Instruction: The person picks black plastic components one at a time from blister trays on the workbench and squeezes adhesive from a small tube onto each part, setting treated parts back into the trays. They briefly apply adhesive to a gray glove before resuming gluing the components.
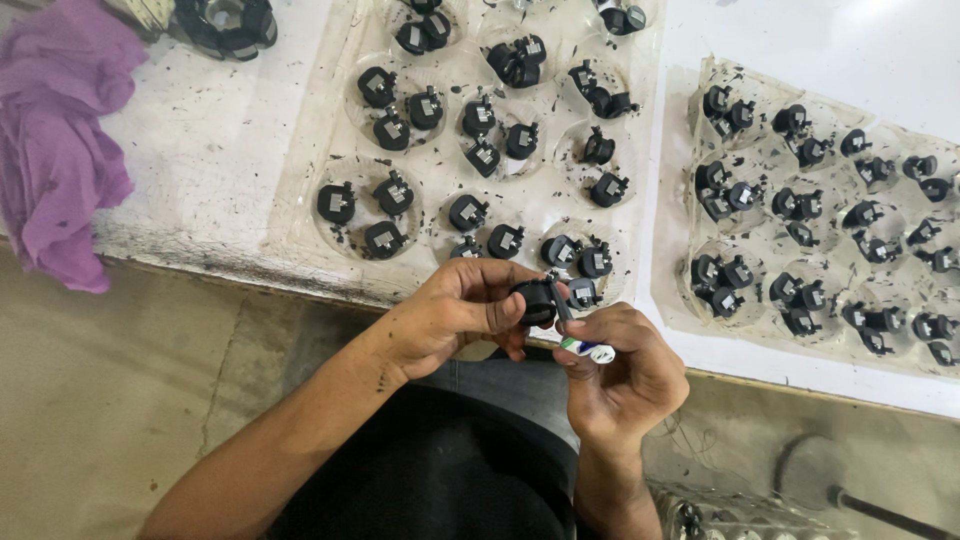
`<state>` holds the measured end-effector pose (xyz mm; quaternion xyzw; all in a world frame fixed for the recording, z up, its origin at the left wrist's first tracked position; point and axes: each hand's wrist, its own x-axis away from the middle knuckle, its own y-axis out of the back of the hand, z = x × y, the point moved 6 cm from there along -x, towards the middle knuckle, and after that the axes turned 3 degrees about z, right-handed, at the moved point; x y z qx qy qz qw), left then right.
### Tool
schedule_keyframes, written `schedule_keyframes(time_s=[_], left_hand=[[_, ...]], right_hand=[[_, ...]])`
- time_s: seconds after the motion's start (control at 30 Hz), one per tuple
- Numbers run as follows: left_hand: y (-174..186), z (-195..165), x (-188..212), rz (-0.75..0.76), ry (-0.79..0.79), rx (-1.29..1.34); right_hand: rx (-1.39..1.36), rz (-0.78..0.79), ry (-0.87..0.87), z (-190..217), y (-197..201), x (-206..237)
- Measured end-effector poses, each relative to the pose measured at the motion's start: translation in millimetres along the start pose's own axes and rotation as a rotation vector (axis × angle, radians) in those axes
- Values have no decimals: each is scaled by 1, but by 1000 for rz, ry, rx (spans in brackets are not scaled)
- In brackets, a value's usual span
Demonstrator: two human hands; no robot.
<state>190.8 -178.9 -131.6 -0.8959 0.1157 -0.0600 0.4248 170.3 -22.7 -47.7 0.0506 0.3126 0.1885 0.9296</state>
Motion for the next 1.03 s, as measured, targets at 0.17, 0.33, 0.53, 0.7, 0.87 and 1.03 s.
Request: schedule_keyframes(time_s=[0.17,0.33,0.53,0.7,0.87,1.03], left_hand=[[3,4,0,-12,35,16],[2,4,-1,-11,33,47],[-1,0,2,10,38,78],[-5,2,2,19,27,142],[4,-23,-17,-208,-136,-220],[-7,-83,-57,-369,-380,-1080]], right_hand=[[15,8,-16,-1,-1,-1],[8,24,-11,0,-1,-2],[-15,47,-51,1,-1,-2],[-33,71,-109,-3,2,1],[-161,-62,-146,-12,13,7],[-207,-204,-210,-14,30,21]])
